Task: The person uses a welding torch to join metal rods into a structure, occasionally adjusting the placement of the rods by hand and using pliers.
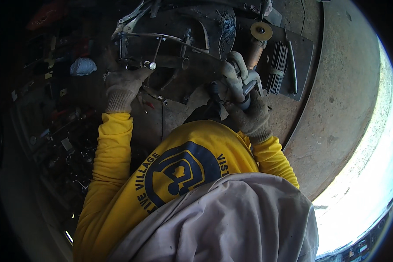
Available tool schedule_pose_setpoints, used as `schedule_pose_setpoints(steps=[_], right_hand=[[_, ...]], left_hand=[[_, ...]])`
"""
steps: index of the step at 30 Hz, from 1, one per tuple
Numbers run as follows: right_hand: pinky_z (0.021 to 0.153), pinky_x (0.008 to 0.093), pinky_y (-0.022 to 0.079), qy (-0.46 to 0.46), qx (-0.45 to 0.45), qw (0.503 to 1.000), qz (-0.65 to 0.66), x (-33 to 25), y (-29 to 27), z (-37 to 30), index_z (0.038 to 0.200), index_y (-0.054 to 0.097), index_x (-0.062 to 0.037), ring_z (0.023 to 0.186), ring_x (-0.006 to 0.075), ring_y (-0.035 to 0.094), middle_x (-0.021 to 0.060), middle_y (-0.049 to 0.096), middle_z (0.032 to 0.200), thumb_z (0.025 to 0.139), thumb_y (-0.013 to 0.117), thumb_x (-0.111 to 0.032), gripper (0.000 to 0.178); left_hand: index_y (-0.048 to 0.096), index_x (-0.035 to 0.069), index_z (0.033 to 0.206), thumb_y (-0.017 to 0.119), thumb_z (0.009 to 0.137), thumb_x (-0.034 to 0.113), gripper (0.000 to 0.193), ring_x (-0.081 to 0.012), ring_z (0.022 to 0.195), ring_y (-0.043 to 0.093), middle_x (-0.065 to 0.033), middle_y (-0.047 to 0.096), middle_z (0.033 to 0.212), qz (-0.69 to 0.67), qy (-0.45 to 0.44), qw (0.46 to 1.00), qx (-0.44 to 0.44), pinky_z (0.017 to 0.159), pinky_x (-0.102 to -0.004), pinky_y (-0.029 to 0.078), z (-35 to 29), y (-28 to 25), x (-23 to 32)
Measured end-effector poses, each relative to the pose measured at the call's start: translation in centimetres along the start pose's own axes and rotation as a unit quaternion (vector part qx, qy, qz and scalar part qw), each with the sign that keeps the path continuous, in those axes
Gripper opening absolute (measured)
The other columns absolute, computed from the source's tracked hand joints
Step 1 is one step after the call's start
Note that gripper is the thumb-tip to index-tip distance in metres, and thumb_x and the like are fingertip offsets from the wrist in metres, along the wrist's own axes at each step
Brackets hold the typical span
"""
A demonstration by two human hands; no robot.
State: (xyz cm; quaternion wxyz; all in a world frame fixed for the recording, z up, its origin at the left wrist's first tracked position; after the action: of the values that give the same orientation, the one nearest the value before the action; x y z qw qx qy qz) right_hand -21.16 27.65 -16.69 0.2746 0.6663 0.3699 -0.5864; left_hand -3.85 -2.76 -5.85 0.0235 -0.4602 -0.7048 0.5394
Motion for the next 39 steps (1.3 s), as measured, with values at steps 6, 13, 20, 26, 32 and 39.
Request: schedule_pose_setpoints(steps=[6, 13, 20, 26, 32, 39], right_hand=[[0.084, 0.0376, 0.059, 0.021, -0.015, 0.999, -0.021, -0.1, 0.0, 0.3, 0.125, 0.063, 0.0031, 0.097, 0.0295, 0.075, 0.02, 0.074, 0.107, 0.083, 0.082, -0.027, 0.055], [0.078, 0.0322, 0.057, -0.032, -0.014, 0.998, -0.052, -0.5, 0.2, 0.7, 0.125, 0.062, 0.0041, 0.086, 0.0194, 0.072, 0.0129, 0.074, 0.099, 0.084, 0.079, -0.021, 0.051], [0.082, 0.0385, 0.059, -0.031, -0.003, 0.999, -0.037, -0.3, 0.4, 0.8, 0.125, 0.063, 0.0036, 0.093, 0.0332, 0.076, 0.0195, 0.075, 0.102, 0.082, 0.083, -0.03, 0.058], [0.08, 0.035, 0.058, -0.013, -0.017, 0.999, -0.033, -0.7, 0.5, 0.9, 0.125, 0.062, 0.0042, 0.089, 0.024, 0.074, 0.0154, 0.075, 0.1, 0.083, 0.081, -0.025, 0.055], [0.083, 0.0364, 0.059, -0.018, 0.001, 0.999, -0.032, 0.1, 0.7, 0.6, 0.125, 0.062, 0.0054, 0.094, 0.0284, 0.076, 0.0191, 0.075, 0.102, 0.082, 0.083, -0.03, 0.06], [0.081, 0.0317, 0.056, -0.034, -0.009, 0.998, -0.043, -0.1, 0.8, 0.7, 0.129, 0.061, 0.0036, 0.092, 0.0173, 0.07, 0.0118, 0.072, 0.109, 0.087, 0.078, -0.022, 0.052]], left_hand=[[0.029, 0.041, 0.159, 0.044, 0.095, 0.076, 0.075, -0.0408, 0.131, 0.058, -0.028, 0.04, 0.156, -0.026, -0.007, 0.993, -0.117, 0.103, -0.0569, 0.051, 0.1, 1.0, -0.4], [0.002, 0.015, 0.164, 0.057, 0.087, 0.079, 0.114, -0.0376, 0.124, 0.063, -0.0274, 0.057, 0.141, -0.04, -0.005, 0.994, -0.105, 0.103, -0.0519, 0.052, 0.2, 2.0, -0.9], [0.038, 0.05, 0.15, 0.048, 0.097, 0.071, 0.058, -0.0385, 0.125, 0.063, -0.0221, 0.044, 0.153, -0.021, -0.04, 0.995, -0.092, 0.101, -0.0535, 0.054, 0.2, 1.8, -0.7], [0.047, 0.059, 0.14, 0.05, 0.096, 0.068, 0.044, -0.0401, 0.122, 0.065, -0.0214, 0.029, 0.161, 0.024, 0.021, 0.999, 0.036, 0.09, -0.0538, 0.06, -1.2, -0.5, 0.3], [0.072, 0.014, 0.119, 0.058, 0.095, 0.062, 0.056, -0.0327, 0.089, 0.075, -0.0237, 0.071, 0.104, -0.254, 0.033, 0.961, 0.101, 0.068, -0.0451, 0.062, -1.1, 0.6, -0.9], [0.063, 0.039, 0.135, 0.048, 0.104, 0.049, 0.036, -0.0363, 0.093, 0.075, -0.0159, 0.071, 0.117, 0.026, 0.113, 0.991, 0.069, 0.073, -0.0487, 0.062, -1.4, 0.3, -0.1]])
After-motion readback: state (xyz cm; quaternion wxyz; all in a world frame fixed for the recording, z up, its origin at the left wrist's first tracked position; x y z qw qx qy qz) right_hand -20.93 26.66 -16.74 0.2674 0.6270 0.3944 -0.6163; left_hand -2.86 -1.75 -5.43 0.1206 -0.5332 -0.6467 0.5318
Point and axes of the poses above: each hand's wrist, its own z-axis towards the middle knuckle, its own y-axis out of the palm, x = y × z, the point moved 4 cm from there along z, towards the middle knuckle
